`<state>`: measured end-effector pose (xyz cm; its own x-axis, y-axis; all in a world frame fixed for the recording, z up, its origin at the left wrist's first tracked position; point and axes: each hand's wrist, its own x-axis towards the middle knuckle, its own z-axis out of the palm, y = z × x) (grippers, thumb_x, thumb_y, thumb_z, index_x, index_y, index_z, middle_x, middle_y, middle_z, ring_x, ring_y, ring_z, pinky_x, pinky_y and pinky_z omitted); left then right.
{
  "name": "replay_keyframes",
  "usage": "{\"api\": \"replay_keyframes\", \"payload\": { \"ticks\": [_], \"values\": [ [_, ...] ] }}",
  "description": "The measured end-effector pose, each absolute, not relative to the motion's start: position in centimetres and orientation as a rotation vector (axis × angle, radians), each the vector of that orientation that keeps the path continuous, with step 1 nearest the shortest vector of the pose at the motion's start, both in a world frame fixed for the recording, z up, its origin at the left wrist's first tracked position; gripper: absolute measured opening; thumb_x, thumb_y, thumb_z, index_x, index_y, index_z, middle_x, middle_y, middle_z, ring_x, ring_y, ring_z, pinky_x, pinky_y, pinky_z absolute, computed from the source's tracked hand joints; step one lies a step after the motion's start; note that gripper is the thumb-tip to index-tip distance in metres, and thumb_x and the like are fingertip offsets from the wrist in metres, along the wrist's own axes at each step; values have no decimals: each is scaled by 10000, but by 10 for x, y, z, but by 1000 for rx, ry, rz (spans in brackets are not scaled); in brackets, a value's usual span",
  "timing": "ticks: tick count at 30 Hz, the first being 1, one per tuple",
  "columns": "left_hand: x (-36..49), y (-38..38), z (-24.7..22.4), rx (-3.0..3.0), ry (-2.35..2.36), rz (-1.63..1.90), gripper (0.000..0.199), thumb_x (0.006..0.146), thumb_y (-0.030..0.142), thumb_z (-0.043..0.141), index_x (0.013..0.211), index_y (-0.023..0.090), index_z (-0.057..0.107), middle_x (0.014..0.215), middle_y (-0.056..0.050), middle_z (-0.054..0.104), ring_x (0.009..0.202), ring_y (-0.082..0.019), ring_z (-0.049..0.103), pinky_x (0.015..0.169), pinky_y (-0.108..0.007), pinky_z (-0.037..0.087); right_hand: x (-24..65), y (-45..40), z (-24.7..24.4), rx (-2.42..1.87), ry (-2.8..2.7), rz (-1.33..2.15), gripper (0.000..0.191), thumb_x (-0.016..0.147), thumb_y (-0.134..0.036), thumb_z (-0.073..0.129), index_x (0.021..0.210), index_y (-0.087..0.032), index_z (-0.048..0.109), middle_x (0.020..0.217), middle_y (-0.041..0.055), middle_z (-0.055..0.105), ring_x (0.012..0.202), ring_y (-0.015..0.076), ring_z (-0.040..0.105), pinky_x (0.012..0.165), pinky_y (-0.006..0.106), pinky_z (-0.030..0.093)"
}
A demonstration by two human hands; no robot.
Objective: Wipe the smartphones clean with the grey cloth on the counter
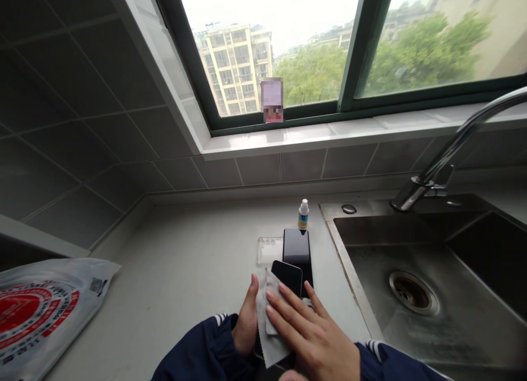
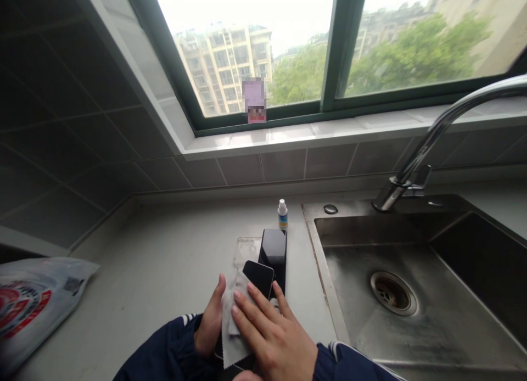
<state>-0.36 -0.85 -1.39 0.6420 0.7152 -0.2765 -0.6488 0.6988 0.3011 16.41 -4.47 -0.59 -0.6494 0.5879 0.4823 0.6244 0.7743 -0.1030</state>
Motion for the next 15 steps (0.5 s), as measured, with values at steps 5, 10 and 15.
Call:
{"api": "replay_keyframes", "payload": {
  "ticks": [5,10,15],
  "values": [
    [1,-13,6,121,473,717,783,848,712,339,1247,82,577,708,-66,669,607,-153,614,625,-258,456,163,-41,2,-682,-2537,-247,384,1017,-348,385,1322,-176,541,1416,22,501,1370,240,377,1161,524,-104],
    [-1,-15,11,245,551,798,875,809,780,280,1198,69,610,827,-138,708,766,-231,669,768,-346,497,159,-43,14,-578,-2502,-292,299,1013,-278,418,1216,-196,621,1344,2,574,1329,237,440,1158,570,-65],
    [-2,-16,6,325,501,816,941,781,815,244,1241,59,565,1126,-235,652,975,-306,652,972,-467,400,156,-44,4,-531,-2490,-245,282,1013,-280,426,1209,-226,622,1355,-28,561,1346,238,415,1145,593,-70]
  ]
}}
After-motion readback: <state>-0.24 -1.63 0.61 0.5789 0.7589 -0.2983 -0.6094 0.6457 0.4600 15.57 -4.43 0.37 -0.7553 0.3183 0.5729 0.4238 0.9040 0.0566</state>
